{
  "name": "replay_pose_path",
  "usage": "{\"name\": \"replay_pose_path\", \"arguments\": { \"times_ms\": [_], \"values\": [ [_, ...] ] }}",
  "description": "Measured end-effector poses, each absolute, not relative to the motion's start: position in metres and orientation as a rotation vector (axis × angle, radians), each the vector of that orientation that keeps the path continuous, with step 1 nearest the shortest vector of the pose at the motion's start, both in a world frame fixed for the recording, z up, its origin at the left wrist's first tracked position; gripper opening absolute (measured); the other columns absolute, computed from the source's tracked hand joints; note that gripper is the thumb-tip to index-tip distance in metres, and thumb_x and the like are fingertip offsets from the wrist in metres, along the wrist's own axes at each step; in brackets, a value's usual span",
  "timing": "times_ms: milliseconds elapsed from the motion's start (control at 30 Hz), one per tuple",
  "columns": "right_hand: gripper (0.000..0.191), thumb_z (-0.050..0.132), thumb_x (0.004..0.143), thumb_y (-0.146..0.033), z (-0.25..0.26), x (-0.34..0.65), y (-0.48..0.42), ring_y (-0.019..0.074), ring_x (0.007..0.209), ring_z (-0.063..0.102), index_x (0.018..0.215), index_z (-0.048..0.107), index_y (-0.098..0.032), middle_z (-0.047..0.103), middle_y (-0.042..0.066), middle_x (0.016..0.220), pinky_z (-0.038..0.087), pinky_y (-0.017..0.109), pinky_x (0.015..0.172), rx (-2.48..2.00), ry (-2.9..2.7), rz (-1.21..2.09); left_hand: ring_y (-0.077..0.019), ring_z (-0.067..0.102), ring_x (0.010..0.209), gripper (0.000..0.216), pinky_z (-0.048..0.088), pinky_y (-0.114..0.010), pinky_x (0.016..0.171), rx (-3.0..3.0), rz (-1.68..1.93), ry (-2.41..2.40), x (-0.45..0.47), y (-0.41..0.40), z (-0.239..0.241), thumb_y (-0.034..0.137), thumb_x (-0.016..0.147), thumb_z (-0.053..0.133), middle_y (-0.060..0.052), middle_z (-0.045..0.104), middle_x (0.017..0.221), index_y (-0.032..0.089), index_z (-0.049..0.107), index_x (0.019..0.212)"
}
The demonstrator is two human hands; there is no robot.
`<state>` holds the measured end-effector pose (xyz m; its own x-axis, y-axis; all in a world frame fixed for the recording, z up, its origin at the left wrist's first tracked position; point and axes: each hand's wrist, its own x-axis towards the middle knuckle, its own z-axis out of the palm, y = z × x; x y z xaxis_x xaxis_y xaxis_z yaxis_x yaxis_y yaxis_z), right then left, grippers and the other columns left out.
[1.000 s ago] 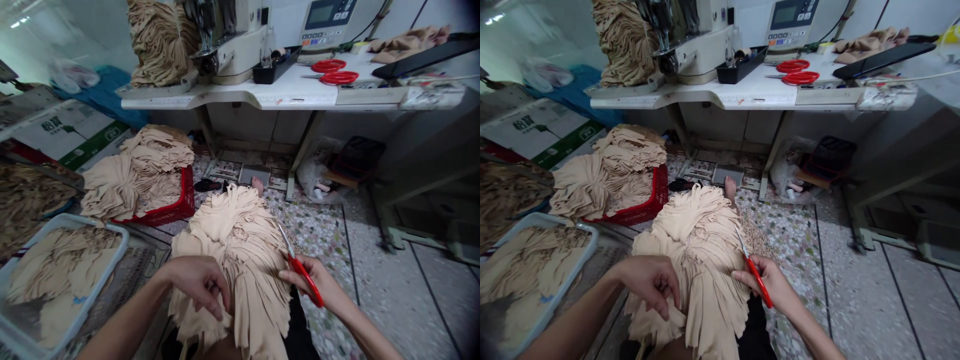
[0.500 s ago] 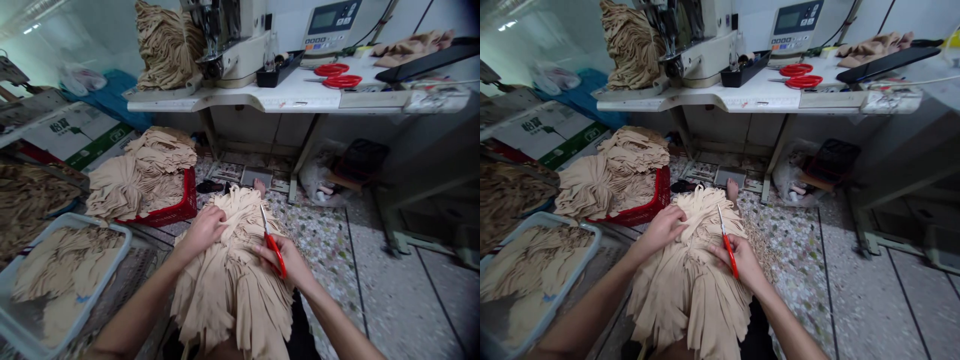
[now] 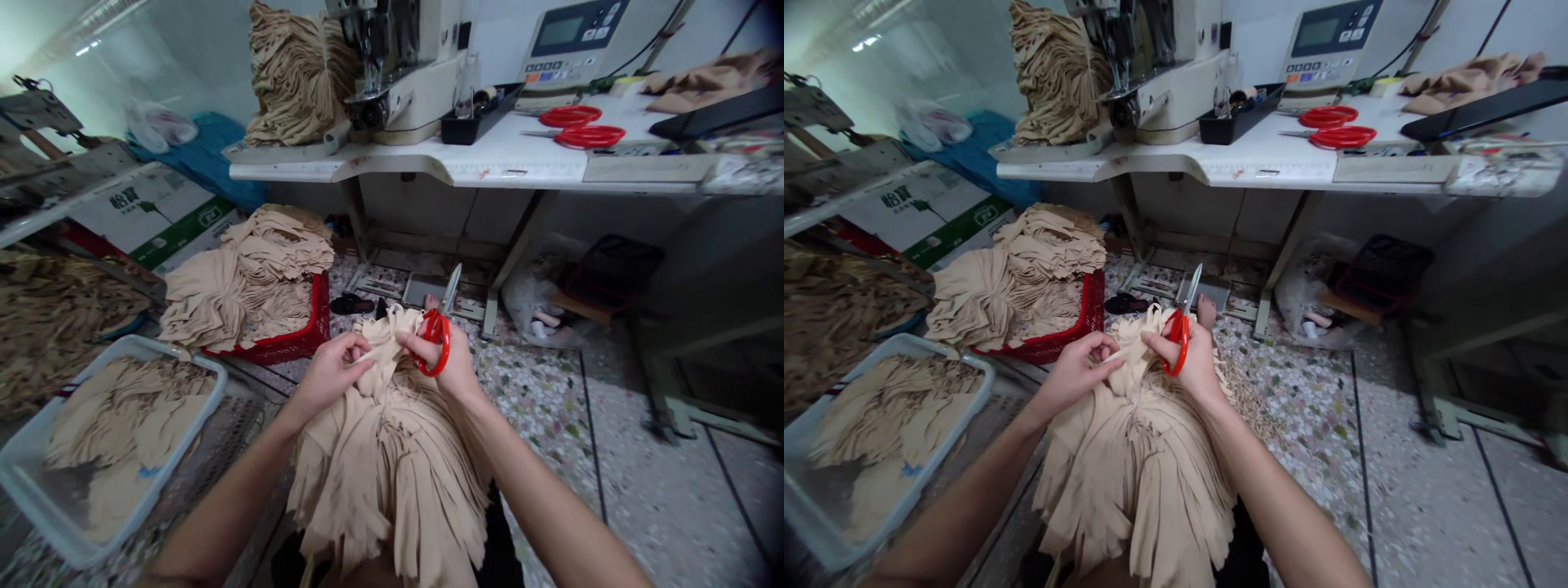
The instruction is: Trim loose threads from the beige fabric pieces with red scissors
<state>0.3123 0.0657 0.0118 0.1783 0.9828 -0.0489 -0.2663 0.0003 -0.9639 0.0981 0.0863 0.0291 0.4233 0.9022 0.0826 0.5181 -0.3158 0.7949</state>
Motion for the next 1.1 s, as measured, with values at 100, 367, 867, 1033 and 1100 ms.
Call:
{"name": "replay_pose_path", "arguments": {
  "times_ms": [100,367,867,1033,1100],
  "values": [
    [0.043,0.091,0.066,-0.041,0.024,0.323,0.076,0.0169,0.058,0.066,0.074,0.054,-0.021,0.062,-0.003,0.062,0.048,0.025,0.054,-1.082,-0.896,1.143,-0.0144,0.055,0.072,0.022,0.043,-0.025,0.068,1.824,0.679,1.168,0.105,0.095,0.022,0.03,0.081,0.076,0.0,0.059,0.079,0.015,0.067,0.094],
    [0.042,0.094,0.064,-0.034,0.046,0.341,0.067,0.0135,0.055,0.063,0.073,0.055,-0.02,0.07,0.0,0.075,0.052,0.026,0.053,-1.053,-1.025,1.311,-0.0092,0.05,0.063,0.029,0.037,-0.02,0.058,1.519,0.557,0.847,0.134,0.099,0.043,0.04,0.084,0.077,0.0,0.061,0.075,0.012,0.072,0.089],
    [0.044,0.071,0.087,-0.058,0.007,0.362,-0.01,0.0164,0.056,0.052,0.073,0.048,-0.023,0.055,-0.002,0.063,0.042,0.029,0.054,-1.395,-1.479,1.237,-0.0107,0.057,0.059,0.034,0.042,-0.02,0.056,1.25,0.598,0.93,0.123,0.083,0.047,0.041,0.075,0.086,-0.002,0.069,0.073,0.01,0.075,0.085],
    [0.03,0.059,0.098,-0.048,0.004,0.373,-0.033,0.0188,0.067,0.053,0.085,0.052,-0.022,0.056,-0.001,0.072,0.037,0.03,0.063,-1.51,-1.969,1.007,-0.0145,0.064,0.067,0.037,0.049,-0.022,0.063,1.176,0.642,0.916,0.127,0.083,0.04,0.044,0.076,0.085,-0.006,0.075,0.084,0.01,0.078,0.09],
    [0.032,0.057,0.099,-0.051,0.009,0.371,-0.032,0.0188,0.066,0.052,0.085,0.05,-0.023,0.055,-0.001,0.072,0.035,0.03,0.062,-1.533,-2.024,0.994,-0.0152,0.065,0.07,0.036,0.049,-0.023,0.065,1.188,0.641,0.906,0.131,0.082,0.038,0.043,0.077,0.085,-0.007,0.076,0.088,0.011,0.079,0.092]
  ]
}}
